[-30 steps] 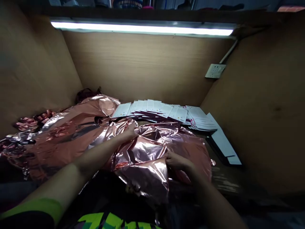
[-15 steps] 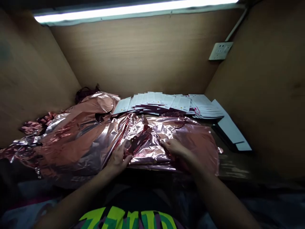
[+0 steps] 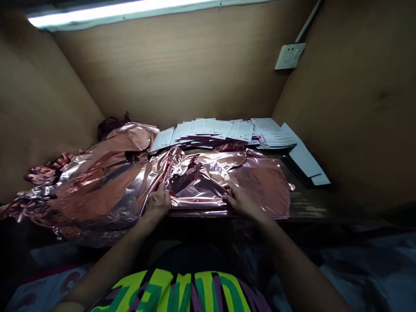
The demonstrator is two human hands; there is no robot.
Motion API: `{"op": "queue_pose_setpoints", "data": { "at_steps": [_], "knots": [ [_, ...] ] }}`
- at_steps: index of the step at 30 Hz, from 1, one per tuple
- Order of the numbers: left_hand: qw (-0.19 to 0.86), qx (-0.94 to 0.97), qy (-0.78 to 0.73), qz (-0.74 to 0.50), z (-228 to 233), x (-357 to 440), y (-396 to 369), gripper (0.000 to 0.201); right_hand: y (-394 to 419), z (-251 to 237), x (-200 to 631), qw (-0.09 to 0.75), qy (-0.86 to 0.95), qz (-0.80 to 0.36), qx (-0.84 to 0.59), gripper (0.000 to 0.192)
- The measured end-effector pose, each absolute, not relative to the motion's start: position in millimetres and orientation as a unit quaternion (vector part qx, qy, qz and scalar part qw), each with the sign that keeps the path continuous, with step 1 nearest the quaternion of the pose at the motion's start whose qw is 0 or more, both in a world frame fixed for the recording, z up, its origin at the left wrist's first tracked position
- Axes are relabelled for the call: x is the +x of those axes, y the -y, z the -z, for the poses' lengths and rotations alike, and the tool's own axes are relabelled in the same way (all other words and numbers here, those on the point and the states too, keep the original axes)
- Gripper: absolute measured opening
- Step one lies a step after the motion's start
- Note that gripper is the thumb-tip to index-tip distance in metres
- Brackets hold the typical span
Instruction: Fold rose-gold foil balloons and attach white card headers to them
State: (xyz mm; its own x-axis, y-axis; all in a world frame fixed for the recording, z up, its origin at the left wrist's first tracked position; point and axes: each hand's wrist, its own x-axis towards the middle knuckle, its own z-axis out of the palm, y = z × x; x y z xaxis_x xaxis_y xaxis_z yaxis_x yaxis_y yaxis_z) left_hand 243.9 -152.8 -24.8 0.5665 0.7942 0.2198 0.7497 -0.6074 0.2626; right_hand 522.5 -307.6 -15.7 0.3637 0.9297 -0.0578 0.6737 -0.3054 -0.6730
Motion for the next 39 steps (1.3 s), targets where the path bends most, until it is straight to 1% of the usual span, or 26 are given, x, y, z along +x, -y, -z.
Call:
{"op": "queue_pose_setpoints", "data": {
  "at_steps": [2, 3, 5, 6, 7, 8, 10, 11, 13, 14, 16, 18, 19, 21, 22, 23, 24, 27, 30, 31, 32, 35, 37, 39],
  "knots": [
    [0.028, 0.869, -0.455, -0.190, 14, 254, 164, 0.056, 306, 13, 515, 0.248, 0.505, -0.170, -0.809, 0.033],
    [0.011, 0.878, -0.430, -0.210, 7, 261, 169, 0.056, 305, 13, 512, 0.236, 0.498, -0.160, -0.819, 0.032],
    [0.004, 0.931, -0.303, -0.204, -5, 277, 174, 0.055, 303, 14, 508, 0.222, 0.497, -0.153, -0.825, 0.035],
    [0.018, 0.960, -0.227, -0.164, -10, 285, 172, 0.057, 303, 15, 508, 0.220, 0.501, -0.145, -0.824, 0.037],
    [0.043, 0.980, -0.166, -0.100, -13, 292, 168, 0.065, 303, 17, 508, 0.220, 0.507, -0.131, -0.823, 0.040],
    [0.069, 0.988, -0.133, -0.027, -14, 297, 162, 0.078, 304, 18, 509, 0.217, 0.512, -0.109, -0.824, 0.043],
    [0.113, 0.980, -0.139, 0.090, -11, 300, 147, 0.105, 307, 20, 508, 0.197, 0.519, -0.059, -0.830, 0.047],
    [0.126, 0.972, -0.156, 0.122, -8, 299, 140, 0.115, 307, 20, 505, 0.184, 0.520, -0.031, -0.833, 0.046],
    [0.135, 0.964, -0.175, 0.147, -2, 293, 131, 0.121, 305, 19, 494, 0.163, 0.550, 0.012, -0.819, 0.044],
    [0.133, 0.964, -0.176, 0.151, 0, 290, 129, 0.122, 302, 18, 486, 0.156, 0.585, 0.021, -0.796, 0.046],
    [0.121, 0.962, -0.182, 0.161, 0, 286, 131, 0.122, 293, 18, 469, 0.145, 0.667, 0.006, -0.731, 0.056],
    [0.107, 0.963, -0.188, 0.163, -6, 287, 135, 0.115, 284, 21, 456, 0.130, 0.720, -0.030, -0.681, 0.063],
    [0.101, 0.966, -0.183, 0.152, -10, 292, 136, 0.105, 281, 23, 452, 0.122, 0.729, -0.044, -0.672, 0.065],
    [0.086, 0.979, -0.155, 0.099, -19, 308, 133, 0.074, 280, 27, 449, 0.110, 0.733, -0.063, -0.668, 0.069],
    [0.074, 0.984, -0.144, 0.073, -24, 320, 128, 0.062, 281, 28, 450, 0.108, 0.734, -0.069, -0.667, 0.073],
    [0.061, 0.986, -0.146, 0.059, -28, 332, 122, 0.054, 282, 29, 451, 0.107, 0.734, -0.074, -0.667, 0.077],
    [0.048, 0.984, -0.163, 0.058, -31, 345, 113, 0.051, 284, 29, 452, 0.106, 0.733, -0.078, -0.667, 0.081],
    [0.014, 0.956, -0.280, 0.090, -39, 372, 84, 0.053, 290, 25, 454, 0.102, 0.732, -0.087, -0.668, 0.088],
    [-0.018, 0.931, -0.357, 0.067, -43, 368, 74, 0.060, 292, 23, 453, 0.102, 0.736, -0.092, -0.663, 0.092],
    [-0.023, 0.938, -0.341, 0.060, -44, 359, 78, 0.064, 292, 23, 453, 0.105, 0.736, -0.091, -0.662, 0.093],
    [-0.018, 0.954, -0.293, 0.063, -43, 347, 86, 0.071, 293, 23, 452, 0.109, 0.736, -0.090, -0.662, 0.094],
    [0.024, 0.988, -0.085, 0.129, -38, 301, 120, 0.097, 297, 21, 452, 0.127, 0.736, -0.088, -0.659, 0.097],
    [0.013, 0.983, -0.056, 0.175, -31, 274, 139, 0.098, 303, 18, 451, 0.132, 0.741, -0.101, -0.651, 0.095],
    [-0.033, 0.983, -0.068, 0.165, -24, 257, 151, 0.093, 311, 15, 451, 0.130, 0.750, -0.114, -0.639, 0.090]
  ]
}}
